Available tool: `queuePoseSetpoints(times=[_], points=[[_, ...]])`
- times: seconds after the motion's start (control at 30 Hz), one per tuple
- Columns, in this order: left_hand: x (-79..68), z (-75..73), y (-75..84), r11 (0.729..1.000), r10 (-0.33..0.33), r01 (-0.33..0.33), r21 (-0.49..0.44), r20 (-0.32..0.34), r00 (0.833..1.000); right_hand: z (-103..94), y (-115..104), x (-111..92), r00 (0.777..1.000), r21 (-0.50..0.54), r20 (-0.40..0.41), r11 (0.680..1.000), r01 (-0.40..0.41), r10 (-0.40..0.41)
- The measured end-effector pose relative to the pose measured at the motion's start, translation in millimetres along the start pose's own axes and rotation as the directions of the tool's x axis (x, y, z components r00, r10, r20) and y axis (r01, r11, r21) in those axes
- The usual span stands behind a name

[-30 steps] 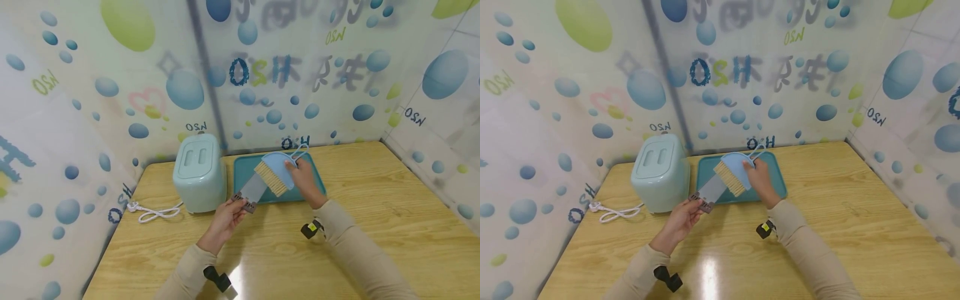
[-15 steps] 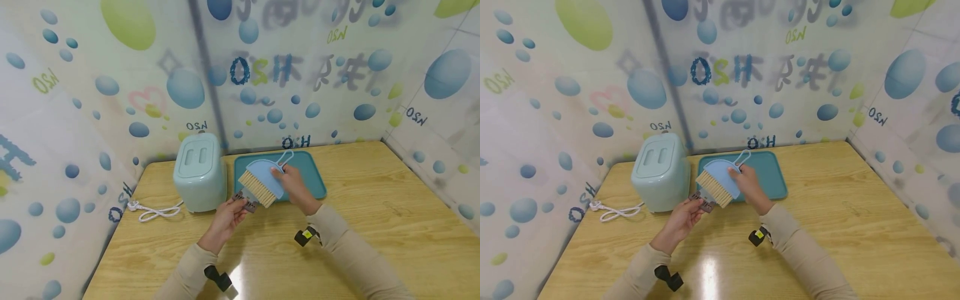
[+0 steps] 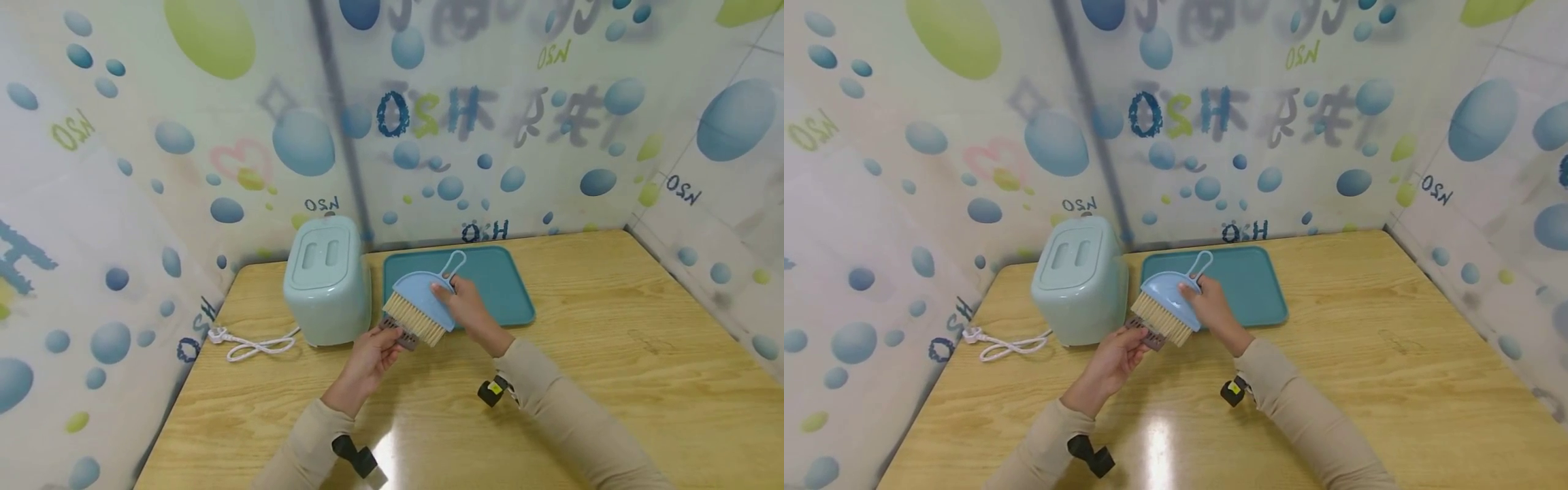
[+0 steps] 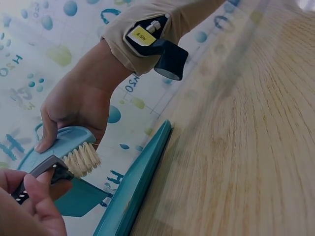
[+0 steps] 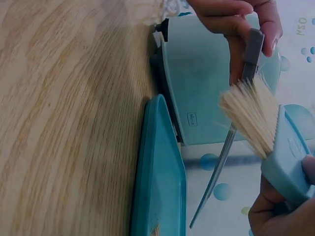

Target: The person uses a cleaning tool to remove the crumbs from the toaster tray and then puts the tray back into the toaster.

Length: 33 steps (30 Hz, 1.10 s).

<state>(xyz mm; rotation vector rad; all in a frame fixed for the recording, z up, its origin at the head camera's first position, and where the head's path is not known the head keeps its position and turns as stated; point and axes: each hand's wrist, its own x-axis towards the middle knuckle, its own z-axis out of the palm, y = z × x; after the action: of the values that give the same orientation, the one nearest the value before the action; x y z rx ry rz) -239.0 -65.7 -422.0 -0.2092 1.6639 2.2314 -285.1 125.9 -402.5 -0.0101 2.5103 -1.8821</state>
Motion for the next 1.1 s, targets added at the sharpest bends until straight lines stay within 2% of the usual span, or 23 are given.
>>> queuePoseSetpoints(times=[0.4,0.8,0.97,1.1], points=[[-2.0,-1.3,-0.2,1.0,-0.006,0.006,0.014,-0.005,1.0,-6.9,2.5,3.3,0.995,-0.063,-0.039,0.994,0.092,-0.095],[-6.6,-5.2,-2.0,1.0,-0.016,0.016,0.005,0.012,1.0,-19.0,17.9,11.4,0.987,-0.066,-0.116,0.992,0.108,-0.115],[-9.3,-5.7,-0.6,1.0,-0.01,0.01,-0.007,0.021,1.0,-25.6,23.6,14.9,0.978,-0.118,-0.143,0.984,0.134,-0.15],[-11.7,-6.2,1.3,1.0,-0.011,0.011,-0.001,0.026,1.0,-28.7,25.0,17.6,0.978,-0.132,-0.157,0.984,0.119,-0.14]])
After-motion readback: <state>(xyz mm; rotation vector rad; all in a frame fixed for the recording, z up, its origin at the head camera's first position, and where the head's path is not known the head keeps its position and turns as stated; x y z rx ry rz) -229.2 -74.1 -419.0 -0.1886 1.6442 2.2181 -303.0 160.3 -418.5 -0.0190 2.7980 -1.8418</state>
